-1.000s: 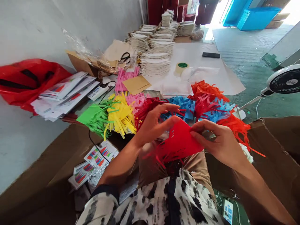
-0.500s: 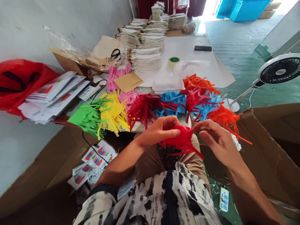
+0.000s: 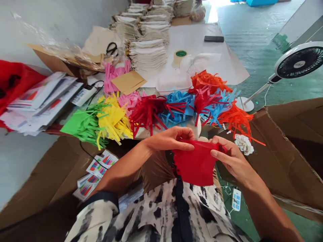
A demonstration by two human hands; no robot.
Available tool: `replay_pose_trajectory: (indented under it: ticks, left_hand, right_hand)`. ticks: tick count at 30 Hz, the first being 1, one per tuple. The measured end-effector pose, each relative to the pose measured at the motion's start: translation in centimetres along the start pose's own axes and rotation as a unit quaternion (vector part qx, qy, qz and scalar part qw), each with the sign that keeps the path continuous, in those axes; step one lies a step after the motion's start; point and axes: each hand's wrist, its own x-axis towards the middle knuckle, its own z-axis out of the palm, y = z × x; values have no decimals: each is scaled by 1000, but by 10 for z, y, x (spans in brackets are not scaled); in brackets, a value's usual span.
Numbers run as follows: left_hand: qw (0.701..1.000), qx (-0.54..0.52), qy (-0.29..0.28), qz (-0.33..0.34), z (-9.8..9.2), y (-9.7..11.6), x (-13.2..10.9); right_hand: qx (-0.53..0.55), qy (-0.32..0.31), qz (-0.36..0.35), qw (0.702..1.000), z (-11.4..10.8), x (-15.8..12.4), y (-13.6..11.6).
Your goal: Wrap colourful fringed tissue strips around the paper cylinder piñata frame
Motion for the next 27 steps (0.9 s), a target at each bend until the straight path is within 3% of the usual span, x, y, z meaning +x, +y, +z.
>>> replay_pose_trajectory:
  ticks: [3, 6, 7, 9, 11, 12, 14, 16, 19, 21, 24, 27]
  left_hand:
    - [1000, 12, -4, -18, -9, 0, 2]
    - [974, 206, 91, 18, -19, 0, 3]
    - [942, 298, 149, 41, -21, -1, 5]
    - [843, 462, 257, 103, -19, -7, 8]
    - [762, 550, 290, 180, -11, -20, 15]
    - [744, 571, 271, 216, -6, -29, 20]
    - [736, 592, 201, 259, 5, -51, 29]
    - [731, 610, 165, 258, 13, -74, 37]
    - [727, 621, 180, 232, 18, -97, 45]
    - [727, 617, 199, 227, 20, -102, 46]
    - [723, 614, 211, 235, 22, -97, 44]
    - [726, 612, 217, 227, 23, -90, 39]
  right_hand:
    - [-15, 53, 14, 998, -5, 3, -1]
    - [-136, 119, -16, 983, -12, 18, 4]
    - [-188, 139, -26, 972, -15, 24, 8]
    - [-292, 168, -37, 941, -19, 38, 15]
    - [-370, 178, -41, 911, -21, 49, 22]
    - [-399, 178, -43, 899, -21, 53, 25]
    - [-446, 174, -45, 877, -21, 57, 28]
    - [-503, 174, -52, 845, -21, 56, 26]
    - [-604, 188, -103, 768, -19, 44, 19]
    - [-640, 188, -161, 727, -17, 31, 13]
    - [-640, 100, -224, 728, -13, 14, 14]
    - [-640, 11, -215, 738, -16, 8, 23]
